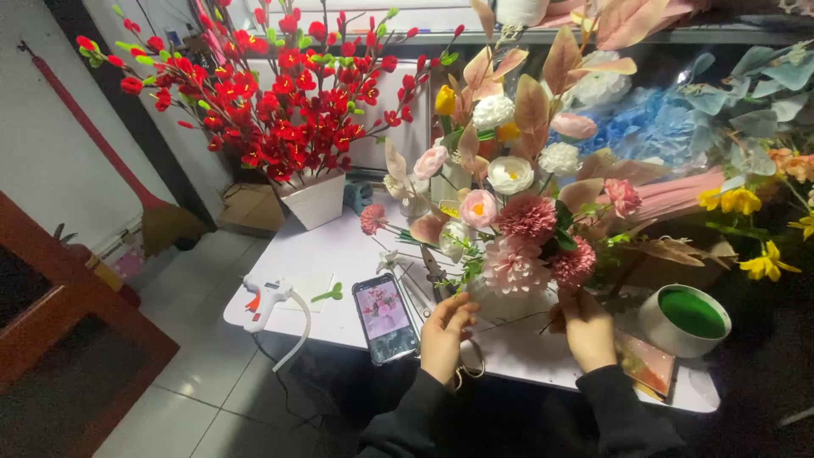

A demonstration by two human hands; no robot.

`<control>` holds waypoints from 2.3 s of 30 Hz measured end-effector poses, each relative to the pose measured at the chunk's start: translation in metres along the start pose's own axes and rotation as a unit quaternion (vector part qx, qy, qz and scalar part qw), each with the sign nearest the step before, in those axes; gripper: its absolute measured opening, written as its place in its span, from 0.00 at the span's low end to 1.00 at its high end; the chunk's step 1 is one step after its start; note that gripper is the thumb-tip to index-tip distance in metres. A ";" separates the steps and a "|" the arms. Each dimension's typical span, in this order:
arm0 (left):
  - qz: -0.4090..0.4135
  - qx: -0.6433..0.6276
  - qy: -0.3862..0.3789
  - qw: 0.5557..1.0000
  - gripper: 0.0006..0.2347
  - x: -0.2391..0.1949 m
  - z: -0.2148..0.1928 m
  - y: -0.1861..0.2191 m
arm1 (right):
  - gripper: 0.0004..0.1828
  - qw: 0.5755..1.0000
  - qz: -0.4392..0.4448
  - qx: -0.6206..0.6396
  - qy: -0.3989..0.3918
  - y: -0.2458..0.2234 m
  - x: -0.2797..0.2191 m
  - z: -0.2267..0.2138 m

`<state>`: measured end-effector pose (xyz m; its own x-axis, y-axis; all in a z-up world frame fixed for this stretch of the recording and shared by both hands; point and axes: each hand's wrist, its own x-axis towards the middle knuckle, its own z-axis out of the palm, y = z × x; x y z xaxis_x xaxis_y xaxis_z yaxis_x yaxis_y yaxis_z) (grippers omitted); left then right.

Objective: The person arranges artificial flowers and greenery into a white vase on a table. They use scissors to trim stems and a hot glue gun to secure elements within the arrangement.

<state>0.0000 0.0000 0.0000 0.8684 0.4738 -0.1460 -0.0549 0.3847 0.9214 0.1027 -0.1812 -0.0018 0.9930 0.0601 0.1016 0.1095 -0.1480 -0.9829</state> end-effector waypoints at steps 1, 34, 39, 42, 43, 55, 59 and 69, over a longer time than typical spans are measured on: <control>0.001 -0.001 -0.002 1.000 0.12 -0.013 0.006 0.007 | 0.16 1.000 -0.002 0.000 0.002 -0.004 -0.008 -0.002; 0.246 0.290 -0.030 0.924 0.03 -0.093 0.005 0.003 | 0.06 0.980 -0.030 -0.101 -0.169 -0.042 -0.132 0.008; 0.183 0.178 -0.050 0.966 0.06 -0.089 0.005 0.012 | 0.04 0.981 -0.034 0.021 -0.192 -0.054 -0.128 0.002; 0.128 0.144 -0.065 0.979 0.06 -0.088 0.007 0.013 | 0.05 0.987 -0.005 -0.010 -0.159 -0.060 -0.128 0.002; 0.129 0.144 -0.065 0.979 0.06 -0.088 0.008 0.012 | 0.05 0.987 -0.006 -0.009 -0.159 -0.059 -0.128 0.001; 0.158 0.160 -0.070 0.972 0.08 -0.082 0.010 0.011 | 0.09 0.990 0.007 0.042 -0.136 -0.072 -0.125 -0.003; 0.143 0.200 -0.060 0.967 0.07 -0.078 0.011 0.010 | 0.14 0.991 -0.007 0.058 -0.119 -0.070 -0.114 -0.008; 0.036 0.148 -0.062 0.986 0.09 -0.078 0.018 0.016 | 0.16 0.994 0.004 0.049 -0.101 -0.067 -0.090 -0.019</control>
<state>-0.0599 -0.0446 0.0326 0.9220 0.3842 -0.0488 0.0122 0.0971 0.9952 0.0073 -0.1950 0.0575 0.9638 0.2573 0.0702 0.0865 -0.0525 -0.9949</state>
